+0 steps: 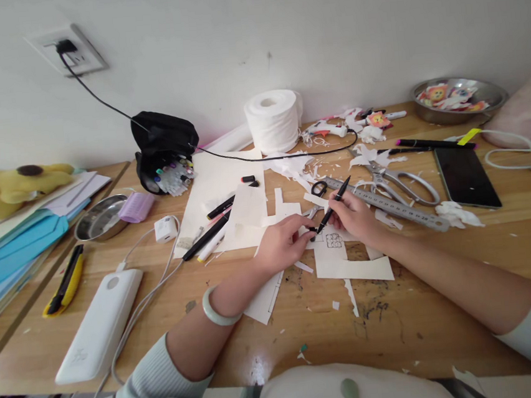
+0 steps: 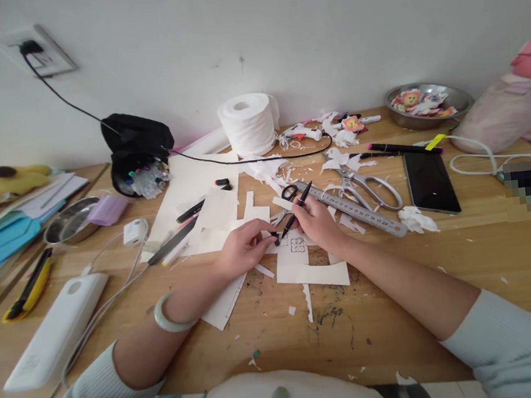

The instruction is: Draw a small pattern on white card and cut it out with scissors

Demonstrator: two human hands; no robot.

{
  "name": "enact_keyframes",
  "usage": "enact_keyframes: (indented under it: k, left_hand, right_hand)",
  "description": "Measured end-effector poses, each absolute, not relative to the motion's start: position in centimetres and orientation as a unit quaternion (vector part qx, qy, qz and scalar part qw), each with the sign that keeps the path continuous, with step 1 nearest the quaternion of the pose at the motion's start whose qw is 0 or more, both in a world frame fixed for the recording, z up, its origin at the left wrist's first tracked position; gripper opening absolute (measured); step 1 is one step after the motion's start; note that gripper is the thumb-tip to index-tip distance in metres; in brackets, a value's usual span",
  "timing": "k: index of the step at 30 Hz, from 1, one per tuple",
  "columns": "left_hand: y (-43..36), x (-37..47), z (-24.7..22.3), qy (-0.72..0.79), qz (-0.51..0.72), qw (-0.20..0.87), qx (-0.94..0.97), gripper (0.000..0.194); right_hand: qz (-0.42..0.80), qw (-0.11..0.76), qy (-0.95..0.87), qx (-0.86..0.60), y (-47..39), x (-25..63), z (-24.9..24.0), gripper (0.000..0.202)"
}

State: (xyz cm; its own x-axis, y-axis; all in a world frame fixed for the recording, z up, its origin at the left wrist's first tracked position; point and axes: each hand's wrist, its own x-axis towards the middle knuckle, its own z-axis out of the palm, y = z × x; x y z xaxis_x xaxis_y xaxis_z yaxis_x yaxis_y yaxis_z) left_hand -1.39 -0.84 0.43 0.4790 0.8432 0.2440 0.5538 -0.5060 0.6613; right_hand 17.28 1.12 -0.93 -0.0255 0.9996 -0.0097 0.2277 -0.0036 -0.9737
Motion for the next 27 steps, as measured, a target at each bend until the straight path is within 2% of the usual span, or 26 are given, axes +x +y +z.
enact_keyframes:
  k: [22,27]
  left_hand:
    - [-0.7,-1.4,0.5,0.394,0.304,0.270,0.824,0.010]
    - [-0.5,-1.4,0.6,0.386,0.310,0.280,0.822,0.008]
  right_hand:
    - [0.445,0.427,-0.556,-0.557,0.9,17.2,-0.6,0.011]
    - [0.404,0.459,-0.601,-0.515,0.1,17.5,-0.6,0.013]
